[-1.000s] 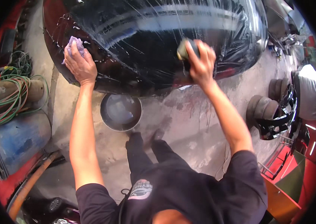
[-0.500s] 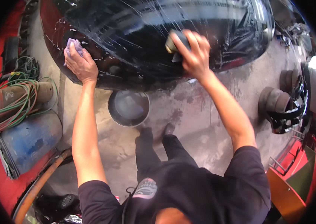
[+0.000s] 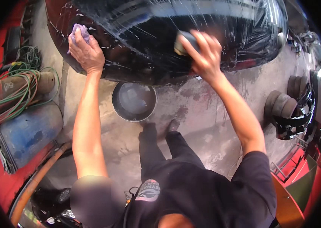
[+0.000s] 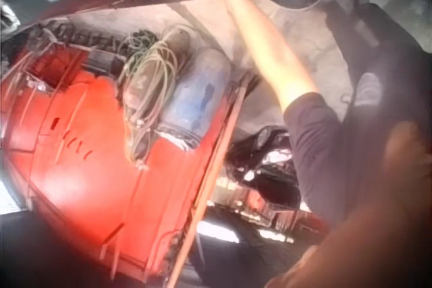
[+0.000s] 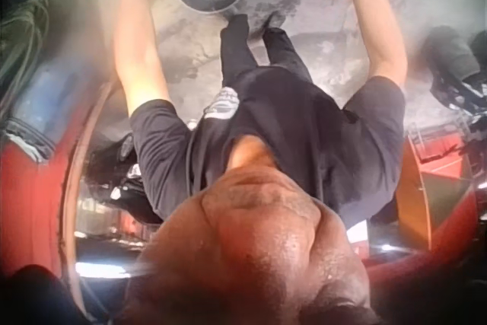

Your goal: The person scrubs the hood of a black car using a yellow sponge and a purple cloth. They repeatedly dip the sponge into a bucket of water and wipe the surface, occasionally using the cloth to wipe away residue. The car is partially covered with plastic sheeting.

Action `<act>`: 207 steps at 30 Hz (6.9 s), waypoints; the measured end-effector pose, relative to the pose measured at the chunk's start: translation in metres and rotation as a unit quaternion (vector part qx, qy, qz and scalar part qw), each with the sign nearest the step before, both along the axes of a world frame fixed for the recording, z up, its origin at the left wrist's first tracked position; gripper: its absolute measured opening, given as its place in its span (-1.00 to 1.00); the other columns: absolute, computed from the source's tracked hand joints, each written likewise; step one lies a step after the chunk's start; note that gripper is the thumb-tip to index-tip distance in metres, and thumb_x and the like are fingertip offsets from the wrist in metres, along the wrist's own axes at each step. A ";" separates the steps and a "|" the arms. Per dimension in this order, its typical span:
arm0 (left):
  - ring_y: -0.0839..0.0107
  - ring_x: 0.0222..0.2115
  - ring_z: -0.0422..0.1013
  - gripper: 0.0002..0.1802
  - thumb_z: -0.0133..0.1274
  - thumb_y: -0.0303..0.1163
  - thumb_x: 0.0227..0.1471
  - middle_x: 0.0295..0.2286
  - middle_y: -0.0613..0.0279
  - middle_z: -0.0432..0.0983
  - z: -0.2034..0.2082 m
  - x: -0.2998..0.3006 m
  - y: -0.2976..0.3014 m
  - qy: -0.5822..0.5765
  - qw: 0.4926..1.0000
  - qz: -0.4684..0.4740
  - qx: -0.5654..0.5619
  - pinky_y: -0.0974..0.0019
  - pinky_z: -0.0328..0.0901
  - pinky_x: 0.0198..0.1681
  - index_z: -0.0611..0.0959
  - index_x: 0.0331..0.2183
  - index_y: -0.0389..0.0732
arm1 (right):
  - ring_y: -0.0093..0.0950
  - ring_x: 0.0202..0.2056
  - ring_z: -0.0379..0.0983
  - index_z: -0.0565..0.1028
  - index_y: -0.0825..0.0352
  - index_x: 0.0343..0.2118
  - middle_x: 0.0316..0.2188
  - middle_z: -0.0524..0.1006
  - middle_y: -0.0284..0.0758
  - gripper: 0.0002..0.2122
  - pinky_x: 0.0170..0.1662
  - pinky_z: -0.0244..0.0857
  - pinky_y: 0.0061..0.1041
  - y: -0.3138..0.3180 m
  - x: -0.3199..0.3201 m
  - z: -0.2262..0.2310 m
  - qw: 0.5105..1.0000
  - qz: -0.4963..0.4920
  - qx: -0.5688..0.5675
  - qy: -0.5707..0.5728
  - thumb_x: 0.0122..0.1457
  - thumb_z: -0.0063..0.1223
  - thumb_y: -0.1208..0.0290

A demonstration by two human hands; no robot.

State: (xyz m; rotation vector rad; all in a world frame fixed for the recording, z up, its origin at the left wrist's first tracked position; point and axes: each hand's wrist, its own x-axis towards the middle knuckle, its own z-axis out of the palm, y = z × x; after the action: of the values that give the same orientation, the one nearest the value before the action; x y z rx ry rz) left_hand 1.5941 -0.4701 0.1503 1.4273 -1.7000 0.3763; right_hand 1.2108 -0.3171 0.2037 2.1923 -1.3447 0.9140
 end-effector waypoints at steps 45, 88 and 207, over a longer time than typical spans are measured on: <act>-0.27 0.36 0.25 -0.37 0.02 -0.20 0.46 0.34 -0.29 0.30 0.002 0.001 0.001 -0.029 0.999 -0.037 0.022 -0.31 0.13 0.38 0.37 0.42 -0.18 | 0.06 -0.11 0.60 0.50 0.25 0.38 -0.14 0.60 0.09 -0.50 -0.02 0.52 0.03 -0.075 -0.098 0.069 0.911 -0.403 0.030 -0.088 0.43 0.13 0.20; -0.18 0.29 0.33 -0.36 0.19 -0.24 0.24 0.27 -0.18 0.42 0.098 -0.043 -0.110 -0.180 0.915 -0.360 0.014 -0.23 0.16 0.33 0.56 0.32 -0.11 | -0.01 -0.16 0.52 0.54 0.32 0.20 -0.15 0.56 0.04 -0.60 -0.13 0.45 -0.06 0.004 -0.106 0.009 0.762 -0.631 0.046 -0.134 0.46 0.05 0.18; -0.08 0.34 0.31 -0.41 0.07 -0.29 0.34 0.34 0.07 0.49 0.107 -0.032 -0.110 -0.220 0.900 -0.376 -0.009 -0.16 0.12 0.41 0.53 0.34 -0.14 | 0.02 -0.11 0.50 0.34 0.31 0.53 -0.05 0.49 0.04 -0.27 -0.01 0.41 -0.01 0.059 0.150 -0.078 0.769 -0.538 -0.008 -0.346 0.33 0.27 0.21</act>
State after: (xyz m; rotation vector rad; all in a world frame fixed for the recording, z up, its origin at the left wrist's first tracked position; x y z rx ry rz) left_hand 1.5623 -0.5799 0.2576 0.5885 -2.4475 0.2800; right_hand 1.3613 -0.2580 0.1257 0.6533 -2.4434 1.1849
